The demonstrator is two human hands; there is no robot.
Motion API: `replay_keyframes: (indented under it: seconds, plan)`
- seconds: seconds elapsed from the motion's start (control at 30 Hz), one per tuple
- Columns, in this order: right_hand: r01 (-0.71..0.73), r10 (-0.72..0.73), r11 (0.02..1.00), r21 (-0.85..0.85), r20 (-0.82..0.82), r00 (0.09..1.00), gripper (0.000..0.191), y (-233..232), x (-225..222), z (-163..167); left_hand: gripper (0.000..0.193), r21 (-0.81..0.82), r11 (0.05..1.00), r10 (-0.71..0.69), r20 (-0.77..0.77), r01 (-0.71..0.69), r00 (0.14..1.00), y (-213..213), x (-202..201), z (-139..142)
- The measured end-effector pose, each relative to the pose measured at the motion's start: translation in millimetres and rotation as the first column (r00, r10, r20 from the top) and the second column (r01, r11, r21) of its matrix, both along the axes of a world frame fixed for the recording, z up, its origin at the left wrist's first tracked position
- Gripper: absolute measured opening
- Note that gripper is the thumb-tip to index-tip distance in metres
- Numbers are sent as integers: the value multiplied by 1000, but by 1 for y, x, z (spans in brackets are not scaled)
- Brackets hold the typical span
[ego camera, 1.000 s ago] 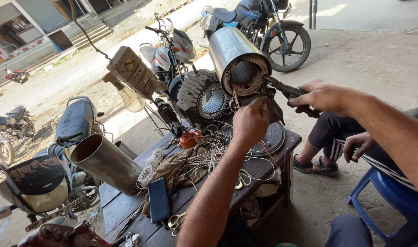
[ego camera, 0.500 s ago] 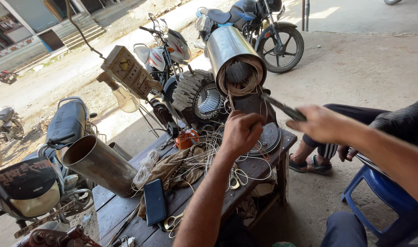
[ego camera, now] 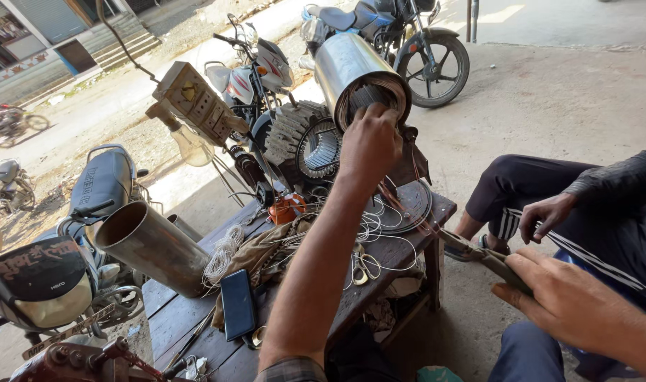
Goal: The person uses pliers to pull and cut copper windings from a cylindrical motor stator mounted on a workbench. They repeatedly grip, pull, and cut sections of wire, accumulating a pile of removed windings on the table.
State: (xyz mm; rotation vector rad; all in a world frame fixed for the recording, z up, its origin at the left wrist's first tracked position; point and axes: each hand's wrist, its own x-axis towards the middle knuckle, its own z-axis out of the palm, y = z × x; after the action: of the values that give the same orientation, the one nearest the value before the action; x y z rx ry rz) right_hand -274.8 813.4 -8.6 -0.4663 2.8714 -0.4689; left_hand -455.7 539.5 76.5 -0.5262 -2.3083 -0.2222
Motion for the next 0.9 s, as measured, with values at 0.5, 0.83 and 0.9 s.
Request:
replay_keyframes:
  seconds: [0.5, 0.83, 0.9]
  plan:
    - [-97, 23, 924, -369, -200, 980, 53, 20, -46, 3, 23, 326, 945, -79, 277, -16, 958, -21, -15, 12]
    - [129, -48, 915, -383, 213, 976, 54, -14, -187, 55, 39, 214, 975, 33, 108, -56, 994, -9, 3, -22]
    - [112, -25, 894, -433, 204, 979, 54, -30, -205, 59, 33, 258, 966, 13, 69, -30, 998, -9, 3, -25]
